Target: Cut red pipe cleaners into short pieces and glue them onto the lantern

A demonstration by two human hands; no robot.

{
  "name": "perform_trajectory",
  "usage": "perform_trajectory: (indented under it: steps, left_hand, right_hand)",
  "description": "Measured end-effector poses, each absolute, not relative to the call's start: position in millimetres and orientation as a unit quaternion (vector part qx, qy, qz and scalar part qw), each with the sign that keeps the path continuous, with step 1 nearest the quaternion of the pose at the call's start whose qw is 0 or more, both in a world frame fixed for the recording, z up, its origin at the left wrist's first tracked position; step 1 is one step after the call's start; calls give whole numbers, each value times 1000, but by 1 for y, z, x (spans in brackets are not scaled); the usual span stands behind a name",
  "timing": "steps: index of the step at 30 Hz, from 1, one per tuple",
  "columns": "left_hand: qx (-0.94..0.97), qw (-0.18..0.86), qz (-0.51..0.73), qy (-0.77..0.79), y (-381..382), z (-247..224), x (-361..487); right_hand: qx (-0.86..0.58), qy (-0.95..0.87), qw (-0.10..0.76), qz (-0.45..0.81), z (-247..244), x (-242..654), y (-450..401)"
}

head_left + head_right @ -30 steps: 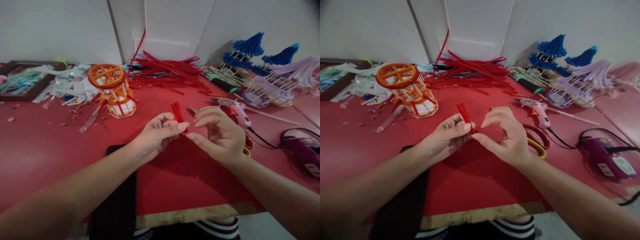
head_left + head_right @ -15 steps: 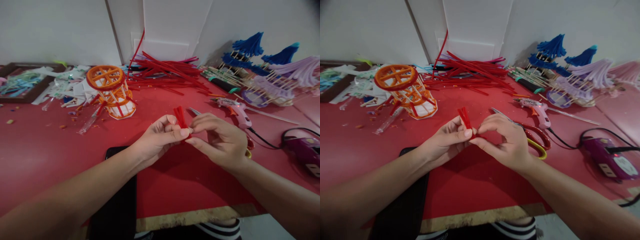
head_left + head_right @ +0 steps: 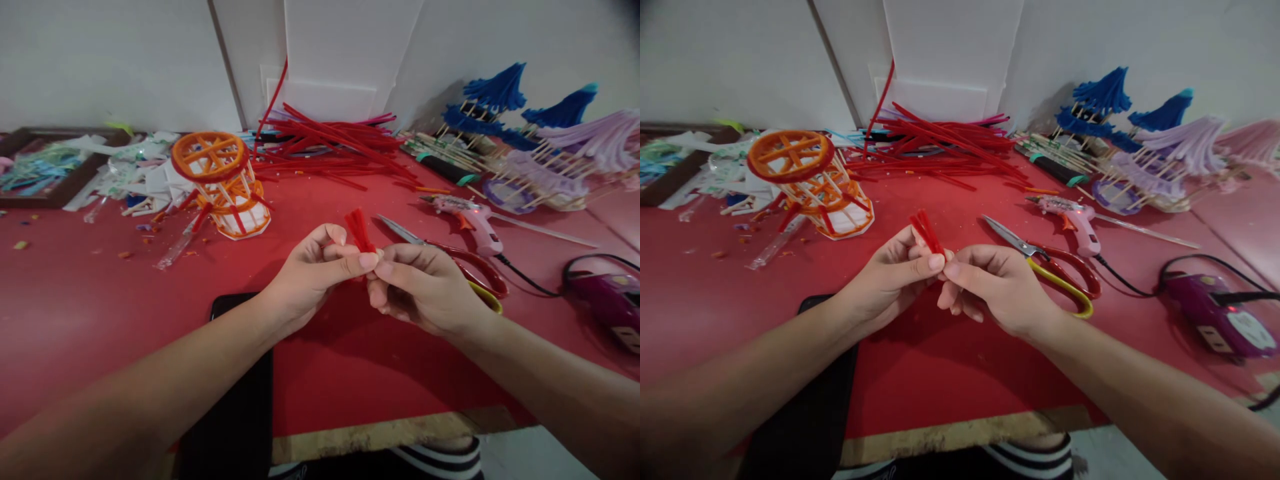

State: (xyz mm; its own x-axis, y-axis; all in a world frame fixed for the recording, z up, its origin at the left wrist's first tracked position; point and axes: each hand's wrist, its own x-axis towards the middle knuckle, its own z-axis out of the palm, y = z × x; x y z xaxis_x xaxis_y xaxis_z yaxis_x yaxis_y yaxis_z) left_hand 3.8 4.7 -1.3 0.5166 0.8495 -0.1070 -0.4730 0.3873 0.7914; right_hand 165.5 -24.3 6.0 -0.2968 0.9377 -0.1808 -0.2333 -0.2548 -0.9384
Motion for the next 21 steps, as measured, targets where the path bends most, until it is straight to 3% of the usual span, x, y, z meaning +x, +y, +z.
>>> perform_trajectory:
  steps: [9,21]
  left_hand:
    - [420,684,508,313,0,-4,9]
    - [488,619,524,323,-2,-3,9]
  right_hand:
    - [-552,-572,429,430,3,162,-28]
    - [-558,-678,415,238,4,162,-30]
